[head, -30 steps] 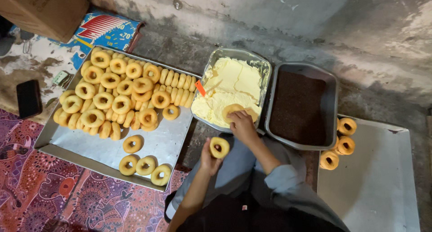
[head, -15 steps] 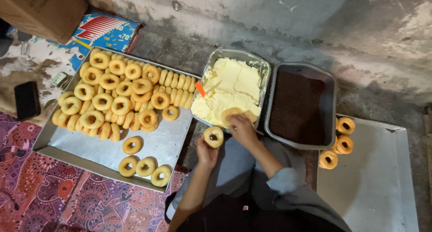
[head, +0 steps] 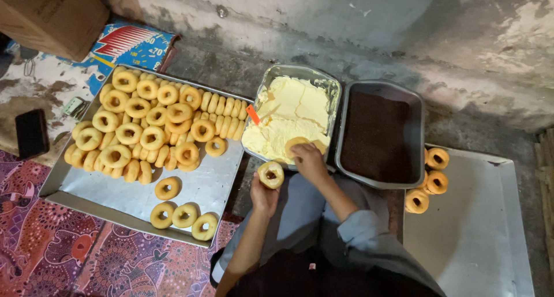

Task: The person fills ring-shaped donuts with a cream filling by hand, then dips them into a dark topping. The filled donuts are placed on a tray to the right.

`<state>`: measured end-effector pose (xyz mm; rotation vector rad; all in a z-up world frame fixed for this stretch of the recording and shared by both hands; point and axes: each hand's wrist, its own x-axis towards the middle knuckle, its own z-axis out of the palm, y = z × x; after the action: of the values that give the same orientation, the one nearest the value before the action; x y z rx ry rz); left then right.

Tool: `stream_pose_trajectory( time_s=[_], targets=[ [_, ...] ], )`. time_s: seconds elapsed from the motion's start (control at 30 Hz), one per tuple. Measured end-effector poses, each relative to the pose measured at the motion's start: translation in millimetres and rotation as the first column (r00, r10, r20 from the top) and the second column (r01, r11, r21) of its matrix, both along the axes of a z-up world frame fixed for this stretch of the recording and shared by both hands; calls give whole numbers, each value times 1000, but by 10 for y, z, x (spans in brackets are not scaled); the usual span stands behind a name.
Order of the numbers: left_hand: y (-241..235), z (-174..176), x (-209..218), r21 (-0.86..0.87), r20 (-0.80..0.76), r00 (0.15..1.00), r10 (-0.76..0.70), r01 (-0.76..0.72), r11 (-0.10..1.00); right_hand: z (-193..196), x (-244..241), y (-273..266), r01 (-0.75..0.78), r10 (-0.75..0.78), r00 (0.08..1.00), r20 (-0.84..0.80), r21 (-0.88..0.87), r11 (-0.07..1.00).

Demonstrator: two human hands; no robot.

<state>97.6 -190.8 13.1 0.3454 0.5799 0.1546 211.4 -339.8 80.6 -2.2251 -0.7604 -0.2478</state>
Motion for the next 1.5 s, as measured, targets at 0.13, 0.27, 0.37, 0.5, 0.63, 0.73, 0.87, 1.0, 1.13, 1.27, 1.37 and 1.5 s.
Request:
stream_pose_trajectory(
  time_s=[0.13,0.27,0.37,0.5,0.63,0.73,0.87,1.0,1.13,1.27,1.37,1.5],
  targets=[
    [-26,-2,-2,-8,16,1000,-27,27,1000,43,-120,2,-66,69,995,-72,40,997],
    [-7,79,-2,77,62,994,-93,88,993,230,-524,38,-296,304,949,-82,90,951],
    [35,169,-60,72,71,994,-86,81,994,428,-564,-82,-247,253,960,-119,66,967],
    [-64,265,-40,30,38,994,-99,98,995,594,-598,-112,-186,189,982,-1,148,971],
    [-215,270,-65,38,143,984,-107,102,994,665,-636,7,-90,96,995,-34,160,983],
    [-249,255,-89,19,104,992,-73,72,997,718,-643,11,106,-97,994,-52,208,972],
    [-270,305,-106,15,167,982,-87,86,996,661,-746,-55,-44,30,996,83,177,983],
    [-332,530,-142,14,175,979,-104,103,995,388,-607,-192,161,-144,986,-90,227,961],
    [-271,937,-218,-133,175,962,-209,233,963,88,-266,-537,473,64,722,-689,559,681],
    [-217,1268,-338,-166,424,834,-352,454,875,-59,-309,-901,707,608,385,-694,645,289],
    [-204,1391,-375,-116,574,688,-443,604,789,-57,-495,-974,680,725,378,-575,705,204],
    [-190,1474,-404,28,641,552,-534,677,735,49,-690,-1009,631,802,363,-474,758,163]
  ],
)
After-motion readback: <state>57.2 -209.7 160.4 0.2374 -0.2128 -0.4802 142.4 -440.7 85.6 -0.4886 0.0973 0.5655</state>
